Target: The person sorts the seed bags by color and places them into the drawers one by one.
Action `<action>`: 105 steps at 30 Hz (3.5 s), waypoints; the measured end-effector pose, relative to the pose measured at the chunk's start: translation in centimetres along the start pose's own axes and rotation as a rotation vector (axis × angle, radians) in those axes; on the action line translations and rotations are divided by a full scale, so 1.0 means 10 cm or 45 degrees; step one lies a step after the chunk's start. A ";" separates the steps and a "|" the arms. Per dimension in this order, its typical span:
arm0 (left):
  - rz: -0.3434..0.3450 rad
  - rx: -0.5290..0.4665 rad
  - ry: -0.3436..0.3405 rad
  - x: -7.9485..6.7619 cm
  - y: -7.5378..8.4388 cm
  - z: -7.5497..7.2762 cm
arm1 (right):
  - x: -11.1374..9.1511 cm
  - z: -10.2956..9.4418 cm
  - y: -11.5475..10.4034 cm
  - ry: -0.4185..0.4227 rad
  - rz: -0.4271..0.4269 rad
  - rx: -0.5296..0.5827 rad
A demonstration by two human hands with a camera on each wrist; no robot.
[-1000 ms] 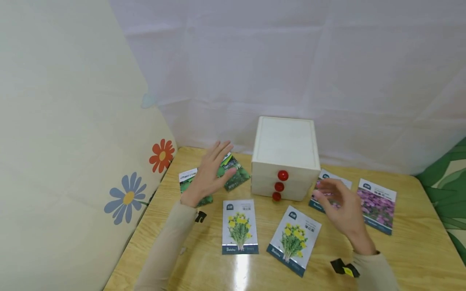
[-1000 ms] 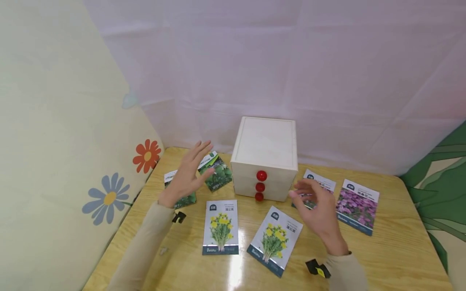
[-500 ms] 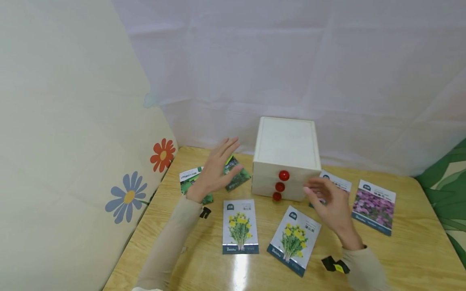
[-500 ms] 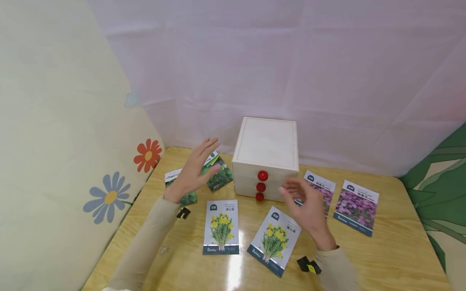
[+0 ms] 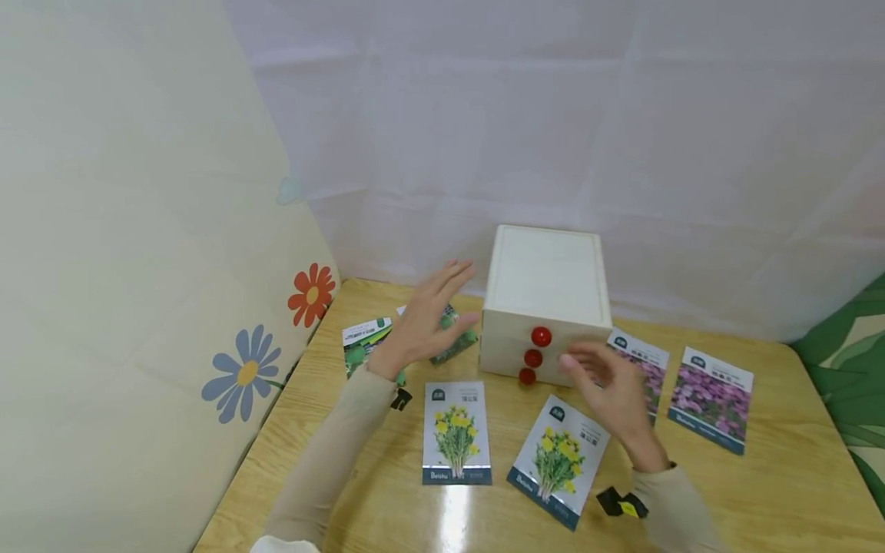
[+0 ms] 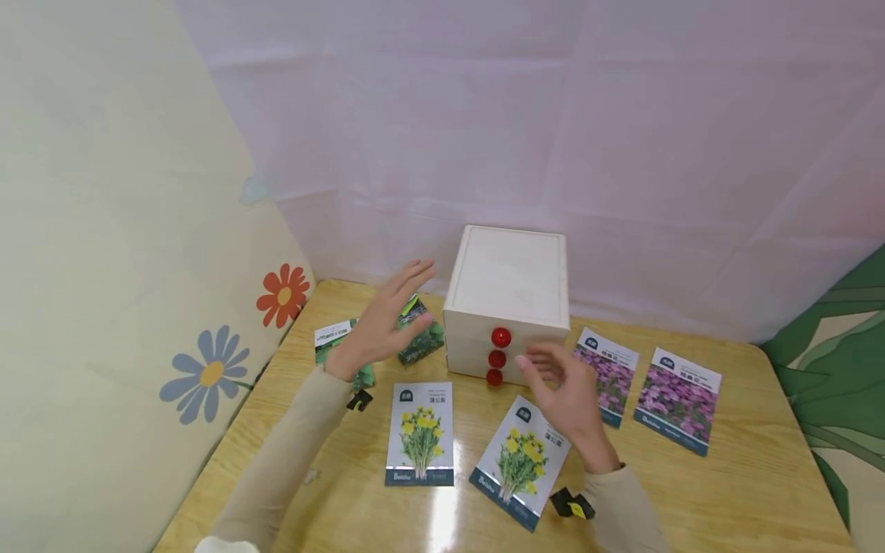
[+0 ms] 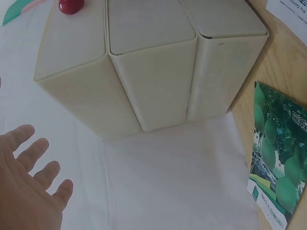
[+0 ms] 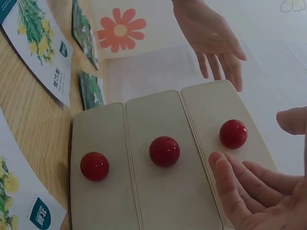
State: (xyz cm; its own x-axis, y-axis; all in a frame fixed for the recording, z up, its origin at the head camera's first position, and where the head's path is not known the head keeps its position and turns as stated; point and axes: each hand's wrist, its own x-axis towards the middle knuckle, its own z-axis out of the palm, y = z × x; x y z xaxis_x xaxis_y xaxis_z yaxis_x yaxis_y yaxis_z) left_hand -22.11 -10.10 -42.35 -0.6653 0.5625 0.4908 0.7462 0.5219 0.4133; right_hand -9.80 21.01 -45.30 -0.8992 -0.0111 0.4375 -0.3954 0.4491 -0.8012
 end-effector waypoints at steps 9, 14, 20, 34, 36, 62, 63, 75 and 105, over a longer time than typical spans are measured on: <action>0.027 -0.033 -0.013 0.10 0.07 0.07 | 0.02 0.08 0.00 -0.043 0.062 0.079; 0.026 -0.051 -0.038 0.13 0.10 0.11 | 0.04 0.11 0.01 -0.054 0.078 0.120; 0.041 -0.077 -0.076 0.14 0.10 0.17 | 0.07 0.17 0.00 -0.065 0.101 0.164; 0.065 -0.057 -0.076 0.13 0.08 0.24 | 0.15 0.30 -0.02 -0.102 0.260 0.229; 0.060 -0.063 -0.083 0.14 0.08 0.24 | 0.16 0.32 -0.01 -0.103 0.298 0.248; 0.082 -0.352 -0.027 0.21 -0.06 0.35 | 0.26 0.46 -0.06 -0.078 0.603 0.466; 0.080 -0.356 -0.024 0.21 -0.06 0.35 | 0.26 0.46 -0.06 -0.077 0.601 0.476; 0.093 -0.402 -0.021 0.20 -0.07 0.35 | 0.23 0.45 -0.09 -0.077 0.590 0.487; 0.116 -0.409 -0.006 0.22 -0.05 0.33 | 0.13 0.45 -0.14 -0.101 0.597 0.471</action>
State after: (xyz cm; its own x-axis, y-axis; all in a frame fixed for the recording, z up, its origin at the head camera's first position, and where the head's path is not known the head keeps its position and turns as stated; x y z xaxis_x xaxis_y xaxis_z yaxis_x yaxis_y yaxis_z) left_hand -24.03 -7.04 -44.00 -0.5951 0.6009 0.5336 0.7715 0.2411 0.5888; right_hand -11.25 16.34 -45.45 -0.9991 0.0400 -0.0174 0.0206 0.0818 -0.9964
